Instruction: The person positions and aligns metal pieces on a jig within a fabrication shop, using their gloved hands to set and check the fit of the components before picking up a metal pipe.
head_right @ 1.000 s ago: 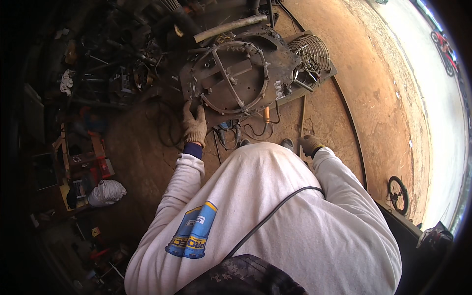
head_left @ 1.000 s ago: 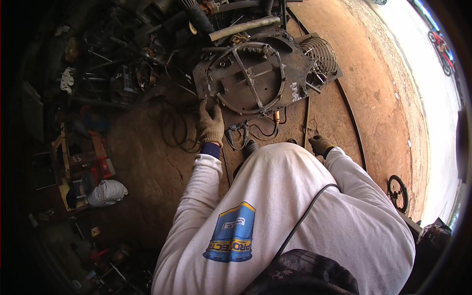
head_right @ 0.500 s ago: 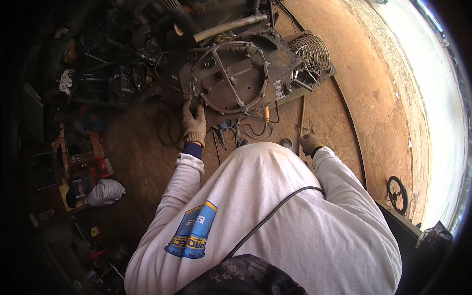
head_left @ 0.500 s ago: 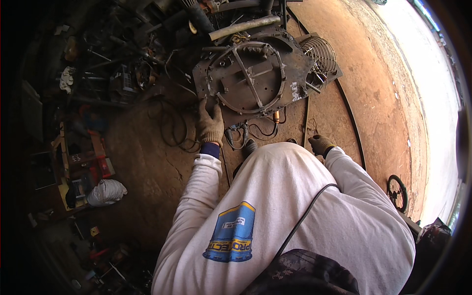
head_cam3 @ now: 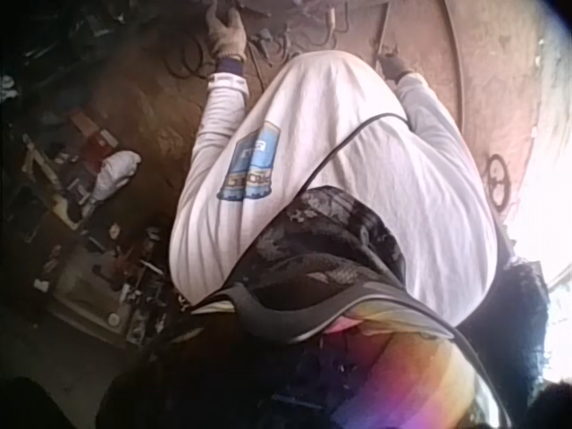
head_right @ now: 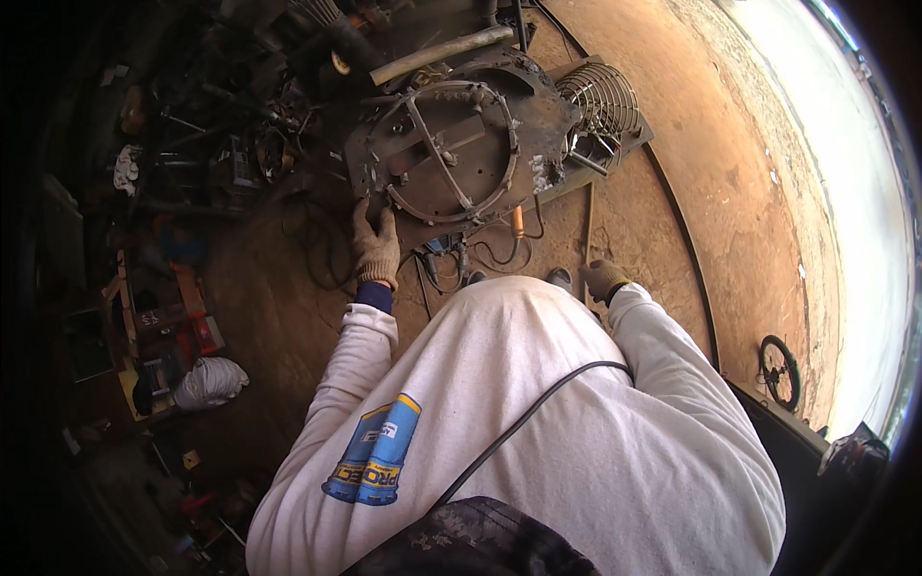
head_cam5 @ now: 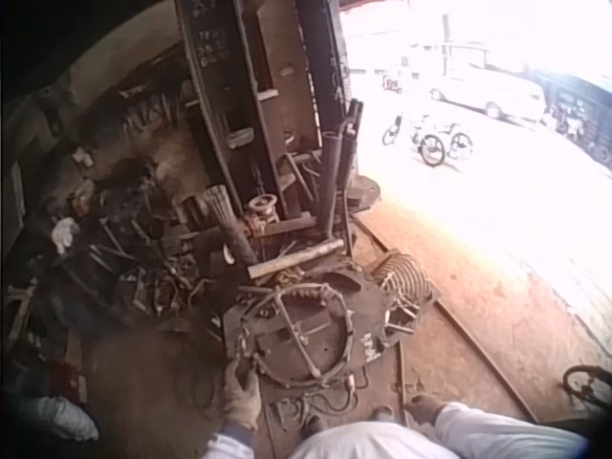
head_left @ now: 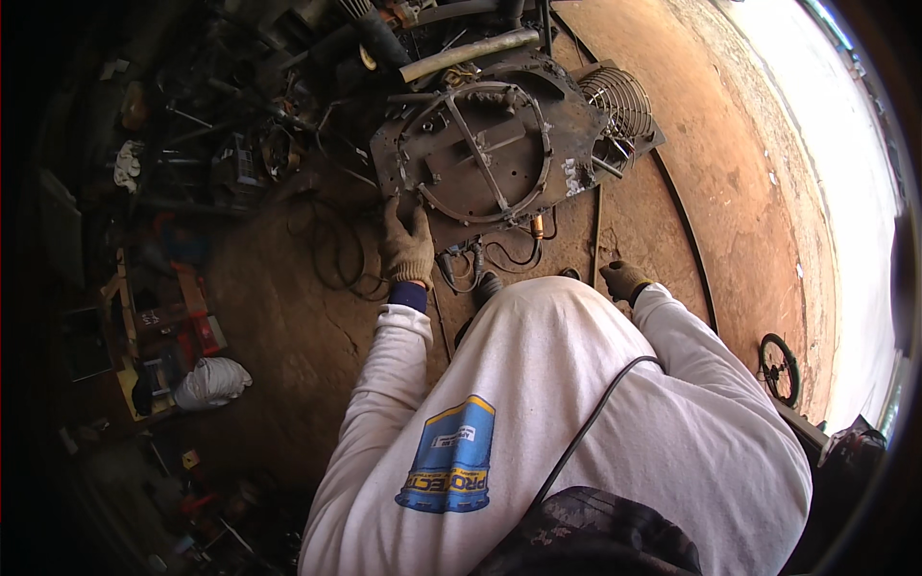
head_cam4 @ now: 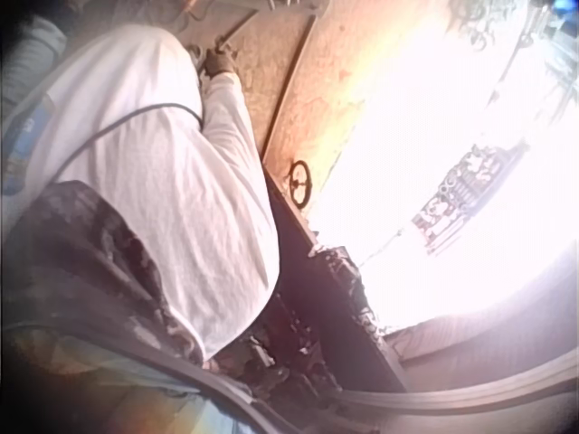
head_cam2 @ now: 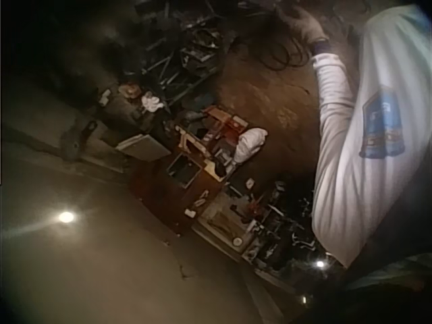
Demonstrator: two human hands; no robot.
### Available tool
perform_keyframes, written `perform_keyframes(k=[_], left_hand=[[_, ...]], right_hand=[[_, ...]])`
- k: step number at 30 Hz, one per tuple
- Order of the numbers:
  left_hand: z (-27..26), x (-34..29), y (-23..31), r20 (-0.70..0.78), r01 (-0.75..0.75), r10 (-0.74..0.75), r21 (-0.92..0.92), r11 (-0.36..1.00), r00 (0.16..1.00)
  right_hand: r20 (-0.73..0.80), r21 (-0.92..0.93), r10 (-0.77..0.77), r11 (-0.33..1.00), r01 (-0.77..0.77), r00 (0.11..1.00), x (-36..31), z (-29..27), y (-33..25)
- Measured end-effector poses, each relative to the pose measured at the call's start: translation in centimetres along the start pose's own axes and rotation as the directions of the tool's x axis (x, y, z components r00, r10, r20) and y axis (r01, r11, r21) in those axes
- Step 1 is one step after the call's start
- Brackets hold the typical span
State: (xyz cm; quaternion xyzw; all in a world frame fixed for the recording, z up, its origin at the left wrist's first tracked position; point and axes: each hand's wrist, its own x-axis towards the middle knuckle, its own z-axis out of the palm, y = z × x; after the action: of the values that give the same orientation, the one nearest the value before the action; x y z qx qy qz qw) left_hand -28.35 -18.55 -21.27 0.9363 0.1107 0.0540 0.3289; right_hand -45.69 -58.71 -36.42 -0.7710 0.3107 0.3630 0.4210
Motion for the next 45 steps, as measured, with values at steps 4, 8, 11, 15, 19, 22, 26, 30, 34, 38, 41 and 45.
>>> perform_keyframes(k=[4,8,11,15,19,22,26,30,34,38,41,45], left_hand=[[0.1,0.0,-0.1,0.000,-0.007,0.007,-0.007,1.000,1.000],[0.4,0.3,-0.7,-0.039,-0.078,0.078,0.000,0.997,0.996],[0.3,0.1,-0.4,-0.031,-0.048,0.047,-0.012,0.999,0.998],[-0.2,-0.1,0.4,-0.005,0.002,-0.002,0.002,1.000,1.000],[-0.2,-0.1,0.4,-0.012,-0.005,0.006,0.020,1.000,1.000],[-0.2,-0.1,0.2,-0.013,-0.005,0.005,0.005,1.000,1.000],[-0.3,-0.1,0.4,-0.010,-0.015,0.014,-0.004,1.000,1.000],[-0.4,-0.1,0.6,0.004,-0.002,0.002,0.019,1.000,1.000],[-0.3,-0.1,0.4,0.005,-0.007,0.007,0.004,1.000,1.000],[0.0,0.0,-0.1,0.000,-0.006,0.006,-0.025,1.000,1.000],[-0.2,0.0,0.2,0.000,-0.006,0.006,0.000,1.000,1.000],[-0.3,-0.1,0.4,0.006,0.013,-0.013,0.000,1.000,1.000]], right_hand=[[0.003,0.000,0.013,1.000,-0.013,1.000,0.1,0.1,0.0],[0.017,-0.004,0.011,1.000,-0.011,1.000,0.4,0.1,0.1],[0.017,0.009,0.019,1.000,-0.019,1.000,0.3,0.0,0.1],[-0.001,0.017,0.009,1.000,-0.009,1.000,0.0,0.0,0.1],[-0.001,0.029,0.008,1.000,-0.008,1.000,-0.1,0.0,0.0],[0.000,0.033,0.011,0.999,-0.011,1.000,-0.4,-0.1,-0.3],[0.014,0.047,0.004,0.999,-0.005,1.000,-0.2,0.0,0.1],[0.003,0.040,0.000,0.999,0.000,1.000,-0.2,0.0,0.2],[0.005,0.042,-0.004,0.999,0.004,1.000,0.0,0.0,0.4],[0.005,0.032,-0.001,0.999,0.001,1.000,-0.2,0.0,0.3],[-0.006,0.037,-0.012,0.999,0.012,1.000,-0.3,0.1,0.4],[-0.007,0.026,-0.009,1.000,0.010,1.000,-0.5,0.0,0.1]])
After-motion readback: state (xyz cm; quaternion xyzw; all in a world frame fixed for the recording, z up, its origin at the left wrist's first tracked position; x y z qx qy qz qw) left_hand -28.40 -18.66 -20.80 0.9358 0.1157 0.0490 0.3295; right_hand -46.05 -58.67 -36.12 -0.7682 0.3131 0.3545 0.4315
